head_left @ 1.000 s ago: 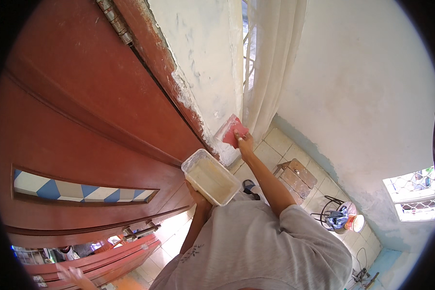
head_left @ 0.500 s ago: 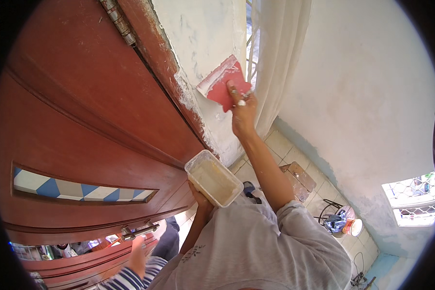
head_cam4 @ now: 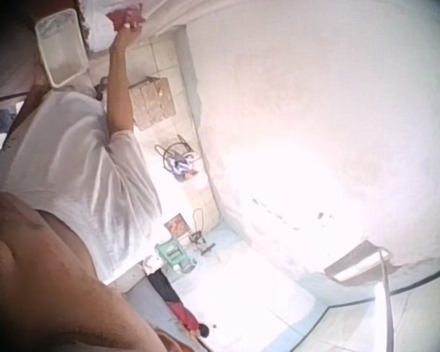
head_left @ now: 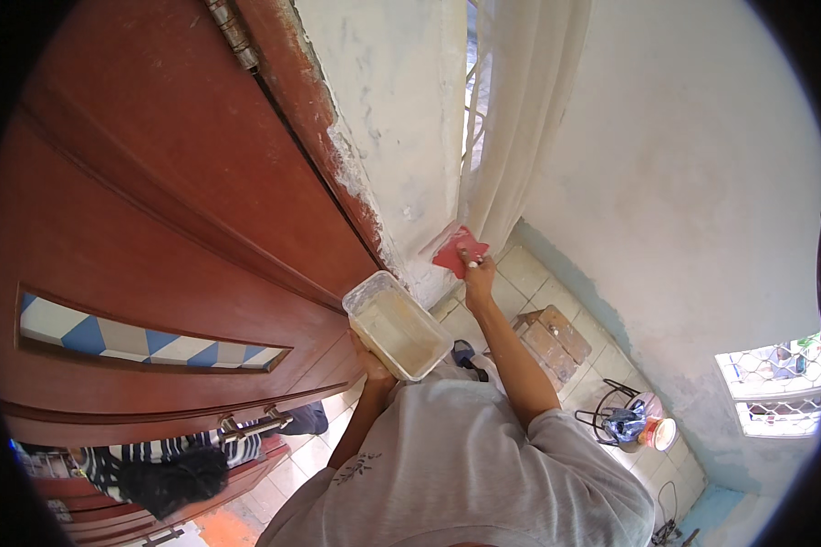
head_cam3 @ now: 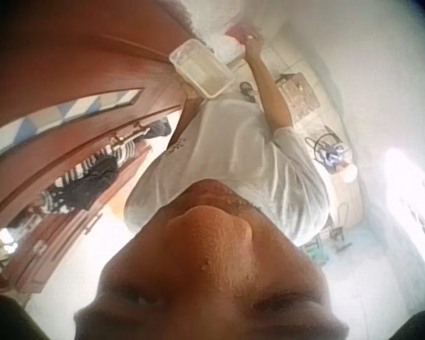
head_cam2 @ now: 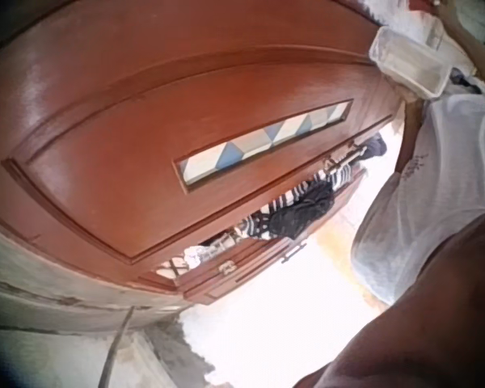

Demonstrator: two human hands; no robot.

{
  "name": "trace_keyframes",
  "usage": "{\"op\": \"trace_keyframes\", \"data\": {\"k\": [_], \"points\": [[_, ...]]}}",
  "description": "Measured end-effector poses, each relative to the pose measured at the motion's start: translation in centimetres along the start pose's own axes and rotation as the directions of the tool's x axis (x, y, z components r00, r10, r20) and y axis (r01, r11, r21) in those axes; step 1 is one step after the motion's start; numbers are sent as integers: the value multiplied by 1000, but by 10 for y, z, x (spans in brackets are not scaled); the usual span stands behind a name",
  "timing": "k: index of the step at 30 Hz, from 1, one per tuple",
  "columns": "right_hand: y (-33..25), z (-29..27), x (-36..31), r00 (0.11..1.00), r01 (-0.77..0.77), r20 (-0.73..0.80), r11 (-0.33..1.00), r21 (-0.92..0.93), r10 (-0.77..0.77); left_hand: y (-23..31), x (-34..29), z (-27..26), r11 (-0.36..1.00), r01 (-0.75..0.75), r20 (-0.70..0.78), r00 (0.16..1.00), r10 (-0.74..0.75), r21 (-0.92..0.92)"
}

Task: The person patches a wall next to a door frame using a spatula. They repeatedly scoop white putty from a plastic container and smooth it onto the wall surface to fill gaps and imperfections.

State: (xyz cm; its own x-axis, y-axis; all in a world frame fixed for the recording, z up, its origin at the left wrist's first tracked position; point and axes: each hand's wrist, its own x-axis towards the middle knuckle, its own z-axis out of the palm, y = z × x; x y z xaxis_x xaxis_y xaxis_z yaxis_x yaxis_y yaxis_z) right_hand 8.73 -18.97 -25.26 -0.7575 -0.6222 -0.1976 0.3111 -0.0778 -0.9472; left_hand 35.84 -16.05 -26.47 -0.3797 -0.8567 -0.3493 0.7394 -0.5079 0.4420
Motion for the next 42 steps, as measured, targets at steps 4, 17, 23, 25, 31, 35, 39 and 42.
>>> {"op": "trace_keyframes", "data": {"k": [4,17,23,25,31,35,39,42], "points": [[-122,36,-39,976,74,157,905,419,-152,-1,-2,-6,998,3,75,997,1,-57],[-55,103,-7,981,-38,194,961,273,-16,18,-44,36,993,-122,-86,989,122,10],[51,22,7,970,-231,89,972,43,227,15,-36,26,989,-97,-144,983,113,112],[55,-2,7,994,-67,93,996,63,61,11,-28,17,994,-76,-110,990,85,81],[-60,-36,-50,970,-142,219,975,169,104,7,-25,10,998,-53,-91,994,57,42],[-133,-49,-86,833,377,389,918,123,-394,5,-25,40,998,-22,-14,1000,23,54],[-161,-47,-105,701,628,354,771,108,-620,-1,-10,34,997,-22,60,998,17,75],[-151,-69,-105,734,502,505,864,47,-454,-1,-11,48,997,43,57,997,-47,68]]}}
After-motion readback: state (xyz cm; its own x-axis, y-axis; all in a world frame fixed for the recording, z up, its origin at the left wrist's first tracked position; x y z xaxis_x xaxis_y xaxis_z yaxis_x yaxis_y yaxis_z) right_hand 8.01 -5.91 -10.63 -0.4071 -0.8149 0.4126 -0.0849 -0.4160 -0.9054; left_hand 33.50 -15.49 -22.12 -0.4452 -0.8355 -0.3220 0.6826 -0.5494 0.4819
